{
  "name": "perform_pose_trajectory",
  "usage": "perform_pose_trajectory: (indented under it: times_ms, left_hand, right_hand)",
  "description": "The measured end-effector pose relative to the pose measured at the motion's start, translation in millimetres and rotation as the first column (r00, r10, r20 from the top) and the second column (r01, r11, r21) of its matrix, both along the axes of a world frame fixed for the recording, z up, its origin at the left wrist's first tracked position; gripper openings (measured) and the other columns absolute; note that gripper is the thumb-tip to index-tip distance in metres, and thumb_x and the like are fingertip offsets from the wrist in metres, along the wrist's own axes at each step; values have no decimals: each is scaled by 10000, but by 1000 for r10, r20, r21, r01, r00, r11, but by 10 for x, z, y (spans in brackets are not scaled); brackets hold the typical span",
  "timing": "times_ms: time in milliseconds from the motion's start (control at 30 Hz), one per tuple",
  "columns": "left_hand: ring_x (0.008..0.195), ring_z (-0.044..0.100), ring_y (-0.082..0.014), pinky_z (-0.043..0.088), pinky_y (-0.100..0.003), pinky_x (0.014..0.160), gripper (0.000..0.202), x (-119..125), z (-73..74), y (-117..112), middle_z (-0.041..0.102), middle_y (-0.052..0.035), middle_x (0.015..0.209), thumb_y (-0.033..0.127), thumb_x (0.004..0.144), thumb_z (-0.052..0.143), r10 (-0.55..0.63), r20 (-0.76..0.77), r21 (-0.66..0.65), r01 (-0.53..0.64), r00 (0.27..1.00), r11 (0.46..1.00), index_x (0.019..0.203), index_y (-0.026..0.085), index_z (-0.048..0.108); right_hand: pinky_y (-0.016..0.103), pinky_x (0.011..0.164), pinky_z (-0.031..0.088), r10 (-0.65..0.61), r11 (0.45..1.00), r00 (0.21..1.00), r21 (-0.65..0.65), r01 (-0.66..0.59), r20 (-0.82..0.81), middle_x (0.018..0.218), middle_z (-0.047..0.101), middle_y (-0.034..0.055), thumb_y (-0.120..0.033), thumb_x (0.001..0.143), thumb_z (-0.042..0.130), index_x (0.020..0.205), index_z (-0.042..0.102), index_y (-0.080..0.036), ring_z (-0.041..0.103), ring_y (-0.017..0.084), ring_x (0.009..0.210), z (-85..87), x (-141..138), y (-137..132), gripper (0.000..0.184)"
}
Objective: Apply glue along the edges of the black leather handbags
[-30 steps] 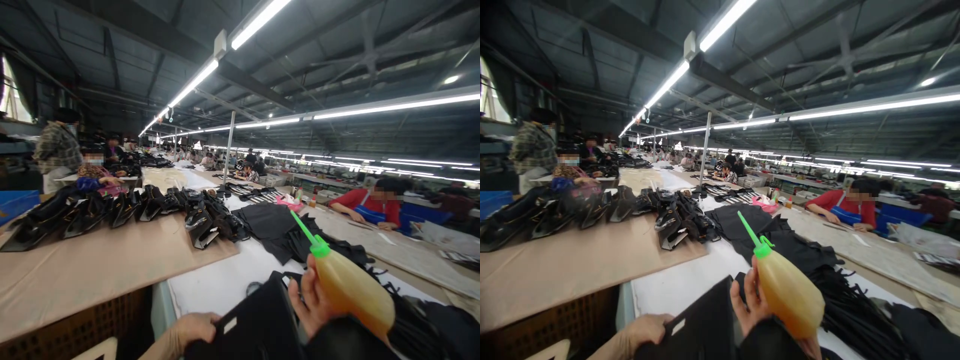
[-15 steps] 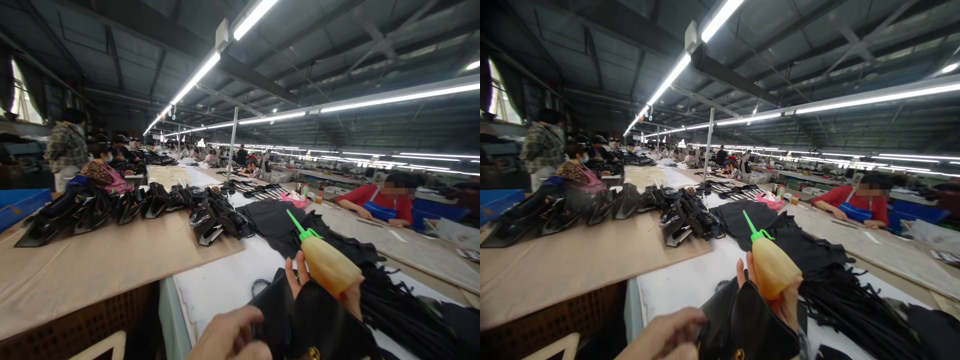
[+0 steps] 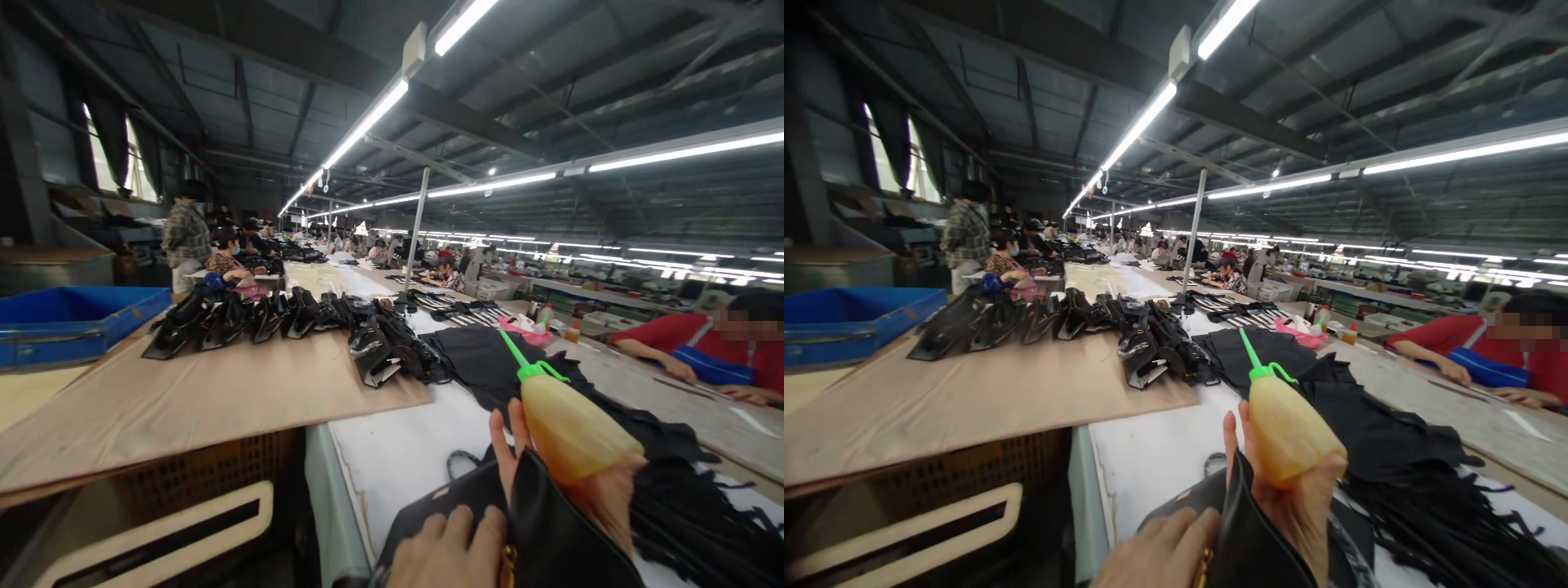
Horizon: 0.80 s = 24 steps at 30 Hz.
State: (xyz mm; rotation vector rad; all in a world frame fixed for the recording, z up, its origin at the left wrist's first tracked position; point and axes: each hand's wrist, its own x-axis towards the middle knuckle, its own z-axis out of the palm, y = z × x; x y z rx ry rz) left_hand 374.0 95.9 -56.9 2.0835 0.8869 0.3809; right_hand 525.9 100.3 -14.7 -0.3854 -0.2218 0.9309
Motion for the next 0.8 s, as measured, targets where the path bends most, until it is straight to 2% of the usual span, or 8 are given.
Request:
perform_pose_trajectory:
  times_ms: [67, 200, 367, 467, 533, 600, 700, 800]
  left_hand:
    - [991, 574, -321, 447, -369, 798, 575, -159, 268, 83, 621, -103, 1132, 238, 660, 628, -124, 17, 49, 123, 992, 991, 1229, 245, 545]
    - [773, 583, -171, 407, -226, 652, 360, -433, 647, 249, 646, 16, 819, 75, 607, 498, -114, 100, 162, 97, 988, 982, 899, 220, 650]
    - [625, 485, -102, 342, -171, 530, 244, -565, 788, 583, 521, 62, 665, 104, 605, 556, -257, 170, 135, 236, 951, 962, 828, 178, 620]
    - [691, 519, -124, 393, -190, 606, 275, -604, 841, 761, 558, 50, 736, 137, 637, 576, -352, 200, 92, 340, 914, 936, 902, 182, 633]
    - [777, 552, -155, 424, -224, 695, 310, -622, 850, 827, 604, 34, 821, 151, 645, 576, -358, 204, 105, 343, 911, 933, 947, 187, 635]
    - [852, 560, -178, 434, -256, 764, 392, -622, 823, 830, 625, 18, 907, 142, 636, 562, -303, 204, 156, 274, 931, 949, 1021, 199, 614]
    - [1003, 528, -207, 405, -314, 897, 626, -562, 733, 694, 592, -31, 1111, 68, 603, 481, -133, 241, 274, 64, 961, 960, 1215, 202, 493]
    - [1185, 404, -242, 268, -378, 1052, 767, -445, 649, 442, 466, -111, 1301, 19, 558, 412, 103, 295, 364, -212, 950, 907, 1316, 135, 379]
  right_hand:
    - [434, 790, 555, -5, 1000, 1000, -6, 5, -7, 1060, 679, 35, -510, 488, 853, 1189, 561, -211, 612, 246, 988, 46, -137, -15, 815]
    - [458, 706, 571, 27, 999, 998, -34, -29, -53, 991, 698, 79, -567, 684, 722, 1162, 592, -188, 665, 244, 830, 192, -276, -76, 623]
    - [442, 532, 576, 84, 988, 977, -113, -108, -196, 888, 704, 136, -707, 818, 395, 1058, 651, -147, 672, 261, 674, 392, -190, -124, 661]
    - [422, 541, 578, 69, 985, 972, -137, -102, -223, 904, 705, 103, -650, 868, 373, 1087, 641, -176, 670, 250, 705, 442, -220, -126, 587]
    - [416, 541, 578, 69, 984, 971, -147, -104, -230, 891, 704, 90, -629, 871, 401, 1097, 632, -172, 662, 240, 694, 443, -294, -118, 559]
    - [427, 564, 578, 82, 984, 970, -137, -116, -229, 883, 701, 75, -608, 865, 440, 1064, 638, -176, 657, 236, 709, 433, -381, -97, 515]
    - [459, 626, 570, 103, 988, 971, -91, -125, -215, 920, 692, 64, -623, 839, 468, 999, 653, -192, 651, 241, 780, 422, -470, -45, 495]
    - [456, 640, 567, 119, 988, 971, -72, -137, -208, 937, 688, 64, -620, 852, 450, 980, 655, -194, 646, 240, 813, 415, -488, 7, 490]
